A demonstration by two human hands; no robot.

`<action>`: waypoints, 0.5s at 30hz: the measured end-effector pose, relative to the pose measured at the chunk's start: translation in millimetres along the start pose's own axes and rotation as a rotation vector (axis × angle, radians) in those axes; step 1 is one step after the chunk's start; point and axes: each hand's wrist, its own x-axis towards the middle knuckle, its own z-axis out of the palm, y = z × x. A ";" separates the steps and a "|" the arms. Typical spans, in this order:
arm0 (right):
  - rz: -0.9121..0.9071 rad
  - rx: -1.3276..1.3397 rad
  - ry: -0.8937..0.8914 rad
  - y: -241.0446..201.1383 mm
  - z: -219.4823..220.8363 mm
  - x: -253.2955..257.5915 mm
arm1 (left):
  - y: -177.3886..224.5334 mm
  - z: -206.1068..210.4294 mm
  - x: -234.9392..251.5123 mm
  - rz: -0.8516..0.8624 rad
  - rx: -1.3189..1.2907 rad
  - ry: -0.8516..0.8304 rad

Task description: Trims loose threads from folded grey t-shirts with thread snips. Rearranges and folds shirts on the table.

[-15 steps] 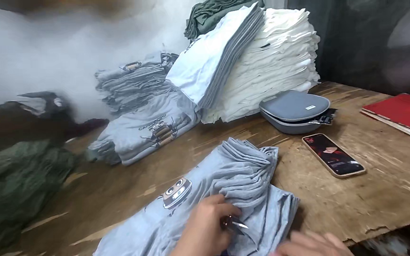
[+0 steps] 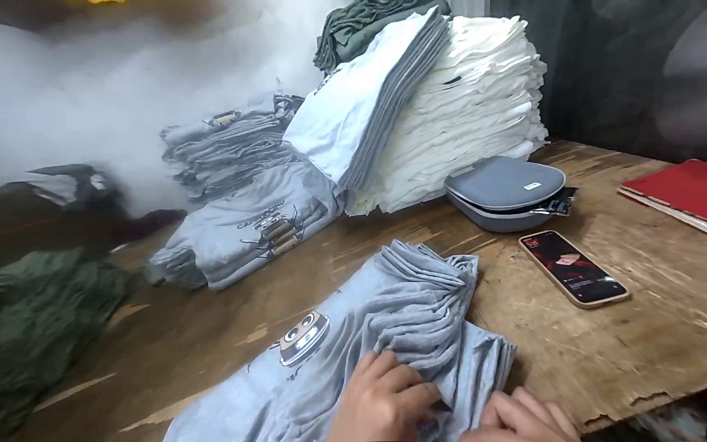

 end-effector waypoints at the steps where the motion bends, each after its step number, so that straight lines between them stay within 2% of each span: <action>1: 0.017 -0.058 -0.023 -3.7 -2.8 -1.3 | -3.5 -0.7 0.1 -0.048 -0.074 -0.054; 3: 0.040 -0.169 -0.002 -9.6 -4.3 -2.3 | -13.8 -0.6 -0.5 -0.122 -0.242 -0.151; 5: 0.037 -0.247 0.071 -15.8 4.4 2.8 | -23.8 3.4 -0.1 -0.140 -0.330 -0.126; 7: 0.025 -0.276 0.125 -19.5 23.1 11.8 | -33.5 5.7 1.6 -0.112 -0.417 -0.092; 10: 0.031 -0.298 0.141 -12.2 45.4 24.6 | -40.4 -1.6 3.0 -0.055 -0.557 -0.176; 15: 0.047 -0.231 0.064 -0.2 34.5 16.9 | -32.1 11.2 1.5 -0.035 -0.268 -0.168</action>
